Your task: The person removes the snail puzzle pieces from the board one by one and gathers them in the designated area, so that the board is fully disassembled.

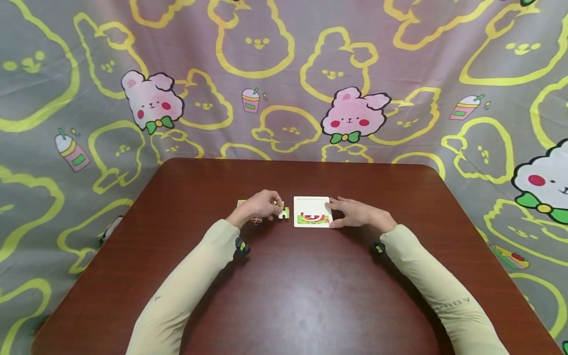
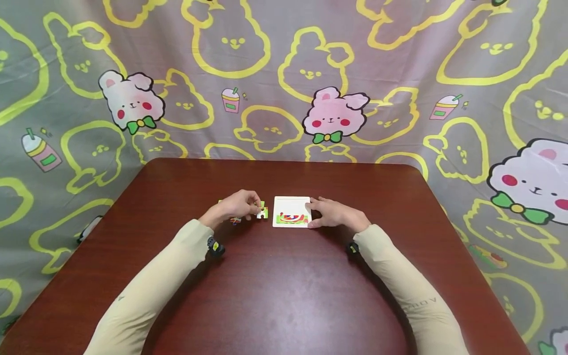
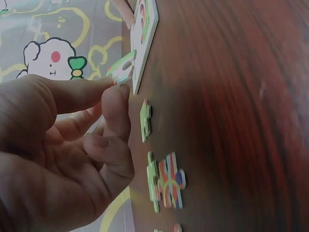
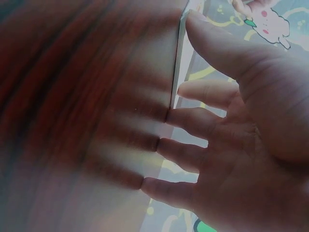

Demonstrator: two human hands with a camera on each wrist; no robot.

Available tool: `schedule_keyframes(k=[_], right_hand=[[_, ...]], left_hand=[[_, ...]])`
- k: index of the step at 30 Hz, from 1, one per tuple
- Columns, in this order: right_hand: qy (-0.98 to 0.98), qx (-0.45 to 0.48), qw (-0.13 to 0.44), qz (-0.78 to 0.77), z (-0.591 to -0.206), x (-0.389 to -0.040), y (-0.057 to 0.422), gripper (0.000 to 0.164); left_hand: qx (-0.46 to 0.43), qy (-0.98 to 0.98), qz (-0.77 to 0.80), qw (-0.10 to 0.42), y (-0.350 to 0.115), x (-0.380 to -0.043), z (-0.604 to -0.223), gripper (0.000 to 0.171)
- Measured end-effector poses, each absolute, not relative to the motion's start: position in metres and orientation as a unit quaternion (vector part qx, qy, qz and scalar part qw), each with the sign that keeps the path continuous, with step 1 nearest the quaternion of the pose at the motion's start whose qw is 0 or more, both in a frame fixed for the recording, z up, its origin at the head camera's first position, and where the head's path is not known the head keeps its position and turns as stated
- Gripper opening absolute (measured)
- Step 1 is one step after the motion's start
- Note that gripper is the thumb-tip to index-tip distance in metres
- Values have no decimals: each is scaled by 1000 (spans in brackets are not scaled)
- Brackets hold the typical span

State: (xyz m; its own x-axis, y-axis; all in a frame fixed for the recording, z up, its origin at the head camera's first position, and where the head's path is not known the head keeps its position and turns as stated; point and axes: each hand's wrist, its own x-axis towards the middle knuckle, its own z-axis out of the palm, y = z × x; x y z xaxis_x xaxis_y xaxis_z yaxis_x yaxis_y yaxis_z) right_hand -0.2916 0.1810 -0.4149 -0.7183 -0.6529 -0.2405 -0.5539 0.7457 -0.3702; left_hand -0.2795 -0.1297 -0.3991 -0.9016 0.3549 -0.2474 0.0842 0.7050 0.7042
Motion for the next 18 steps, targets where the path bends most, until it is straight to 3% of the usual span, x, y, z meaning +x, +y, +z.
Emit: schedule_keyframes(k=[11, 18], right_hand=[[919, -318, 185, -140, -415, -291, 181, 73], [919, -317, 189, -140, -416, -291, 182, 74]], left_hand=[[128, 904, 354, 205, -140, -280, -407, 7], [129, 915, 332, 191, -138, -281, -412, 5]])
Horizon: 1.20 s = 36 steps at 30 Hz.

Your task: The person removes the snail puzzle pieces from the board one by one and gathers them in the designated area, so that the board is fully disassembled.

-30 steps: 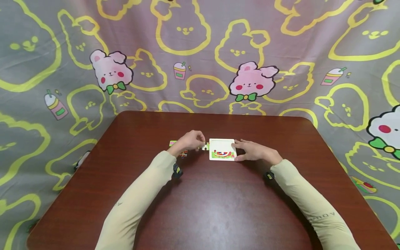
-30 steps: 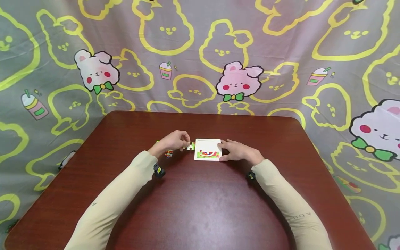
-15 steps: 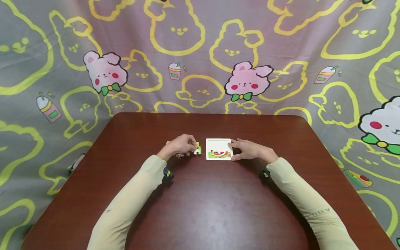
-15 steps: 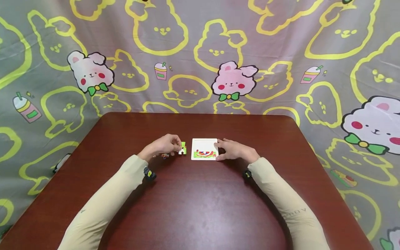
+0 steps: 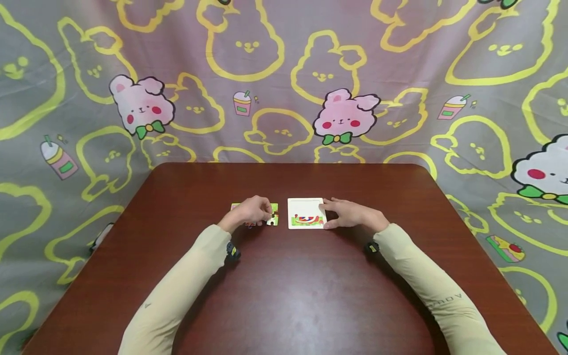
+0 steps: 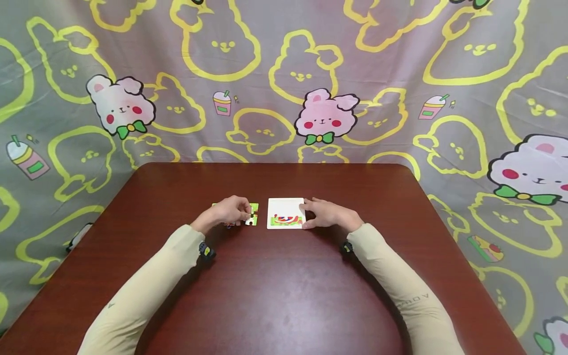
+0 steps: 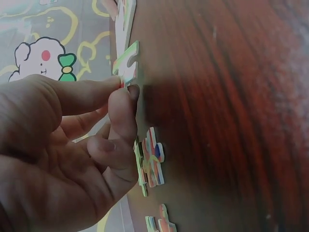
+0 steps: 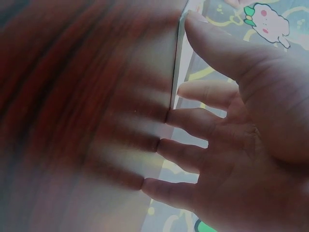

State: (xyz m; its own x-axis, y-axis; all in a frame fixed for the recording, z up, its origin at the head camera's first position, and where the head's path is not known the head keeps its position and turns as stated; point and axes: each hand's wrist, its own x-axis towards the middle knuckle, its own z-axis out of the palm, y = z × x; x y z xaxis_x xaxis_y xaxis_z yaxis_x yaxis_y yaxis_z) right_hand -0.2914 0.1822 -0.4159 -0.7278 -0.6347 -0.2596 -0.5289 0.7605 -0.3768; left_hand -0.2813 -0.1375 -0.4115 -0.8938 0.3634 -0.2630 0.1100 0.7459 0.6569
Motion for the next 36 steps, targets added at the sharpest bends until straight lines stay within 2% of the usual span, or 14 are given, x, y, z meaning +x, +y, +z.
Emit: schedule_keyframes(k=[13, 21, 36], right_hand=[[918, -317, 194, -139, -419, -293, 182, 74], [920, -313, 189, -141, -418, -293, 183, 74], [917, -323, 187, -139, -417, -294, 183, 73]], left_hand=[[121, 932, 301, 163, -138, -278, -411, 8], [139, 951, 260, 98, -133, -277, -408, 8], [137, 925, 337, 109, -95, -282, -407, 9]])
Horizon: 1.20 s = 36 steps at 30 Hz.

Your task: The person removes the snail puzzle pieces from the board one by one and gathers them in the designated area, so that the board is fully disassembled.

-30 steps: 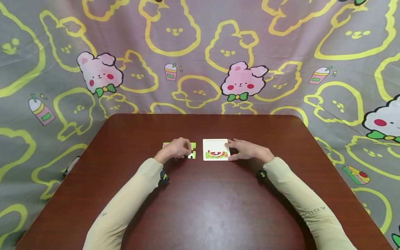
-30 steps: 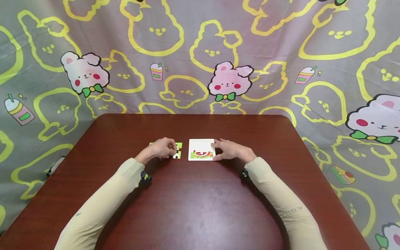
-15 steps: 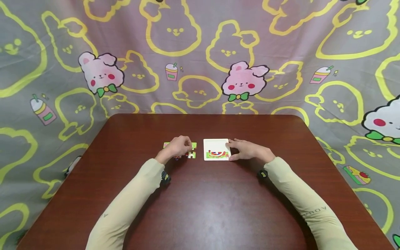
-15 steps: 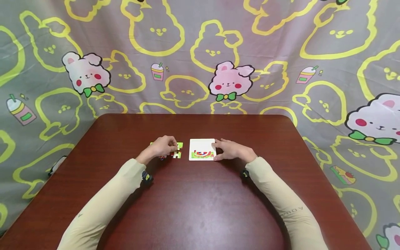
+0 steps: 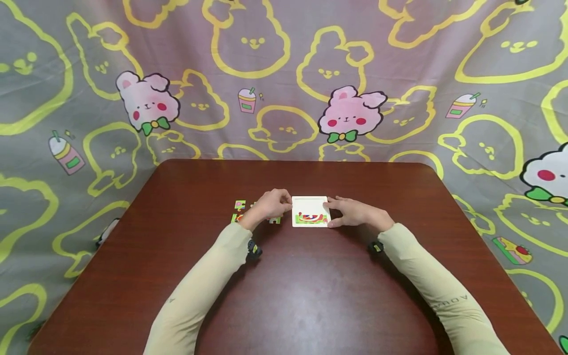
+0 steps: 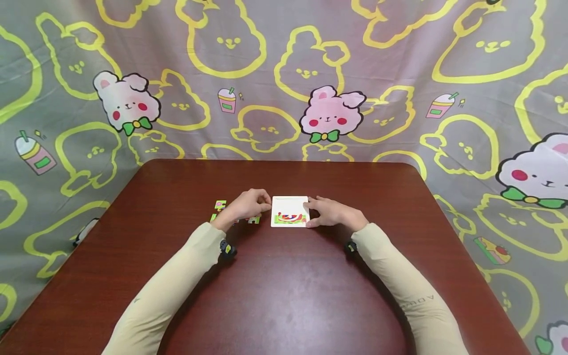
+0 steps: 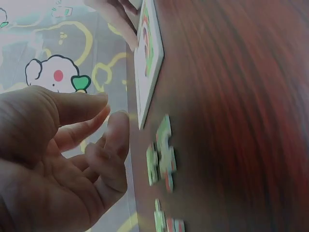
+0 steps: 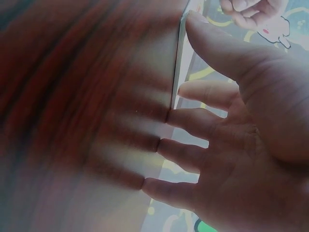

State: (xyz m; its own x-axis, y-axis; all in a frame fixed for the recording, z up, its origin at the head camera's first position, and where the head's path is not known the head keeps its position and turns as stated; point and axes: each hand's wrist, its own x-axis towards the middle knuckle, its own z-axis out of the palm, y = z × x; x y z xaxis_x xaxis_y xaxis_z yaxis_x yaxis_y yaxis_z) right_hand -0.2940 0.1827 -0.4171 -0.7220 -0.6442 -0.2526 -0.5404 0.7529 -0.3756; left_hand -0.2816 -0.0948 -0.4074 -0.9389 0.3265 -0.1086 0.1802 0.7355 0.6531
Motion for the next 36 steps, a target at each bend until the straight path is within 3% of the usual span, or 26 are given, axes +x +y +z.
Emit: schedule_keyframes(k=[8, 21, 32, 36], right_hand=[[915, -329, 187, -140, -416, -294, 183, 72], [911, -333, 187, -152, -416, -294, 185, 73], [912, -334, 183, -154, -415, -293, 185, 72], [912, -332, 186, -154, -416, -293, 185, 72]], left_hand=[[163, 937, 295, 95, -75, -280, -406, 20], [165, 946, 254, 119, -56, -279, -416, 30], [176, 959, 207, 85, -49, -280, -419, 17], [170, 961, 201, 87, -48, -279, -419, 34]])
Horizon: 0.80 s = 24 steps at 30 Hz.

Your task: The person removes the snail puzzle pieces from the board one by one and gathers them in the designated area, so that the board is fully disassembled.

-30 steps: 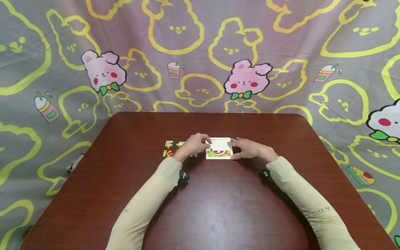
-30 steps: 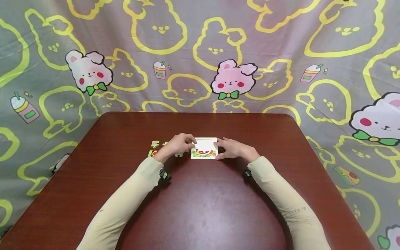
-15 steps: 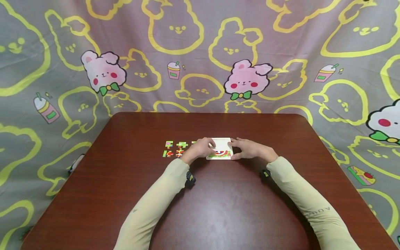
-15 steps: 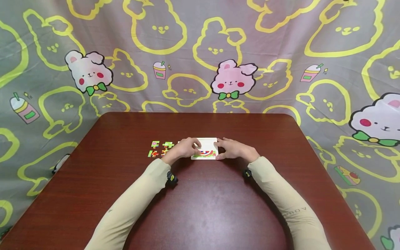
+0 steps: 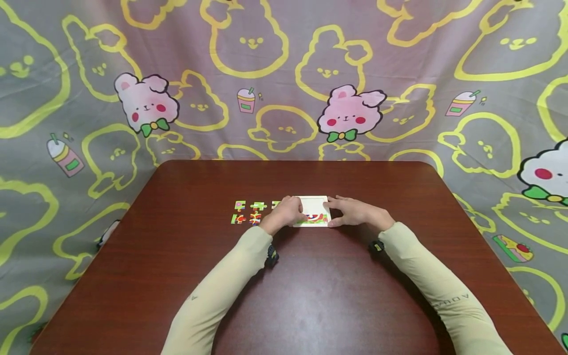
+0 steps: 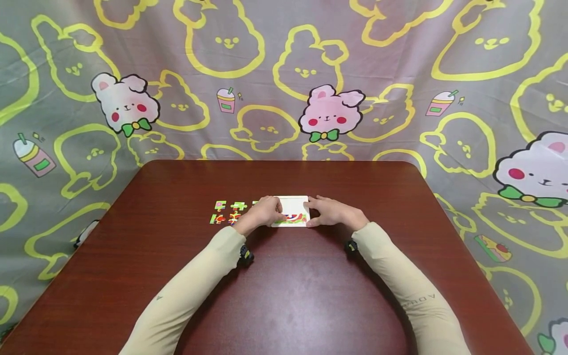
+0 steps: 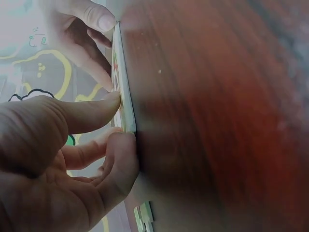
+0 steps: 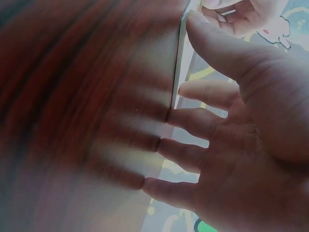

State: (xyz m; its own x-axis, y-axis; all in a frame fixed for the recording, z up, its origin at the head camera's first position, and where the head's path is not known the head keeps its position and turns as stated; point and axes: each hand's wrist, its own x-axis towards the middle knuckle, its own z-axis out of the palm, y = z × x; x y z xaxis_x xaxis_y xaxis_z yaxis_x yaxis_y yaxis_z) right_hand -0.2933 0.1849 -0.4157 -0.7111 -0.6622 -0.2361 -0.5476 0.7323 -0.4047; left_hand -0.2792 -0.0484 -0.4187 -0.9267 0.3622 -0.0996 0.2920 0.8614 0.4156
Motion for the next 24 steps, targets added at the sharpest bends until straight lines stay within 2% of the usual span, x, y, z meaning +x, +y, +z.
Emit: schedule_keyframes(k=[2, 5, 18, 24], right_hand=[[912, -332, 185, -155, -416, -293, 185, 71], [913, -332, 183, -153, -416, -293, 184, 72], [913, -335, 180, -149, -415, -294, 186, 70], [911, -337, 182, -152, -416, -295, 185, 70]], left_hand=[[167, 961, 200, 93, -48, -279, -418, 43], [163, 962, 196, 100, -48, -278, -416, 48], [146, 961, 197, 129, -43, -282, -414, 47], [126, 958, 204, 157, -41, -284, -411, 35]])
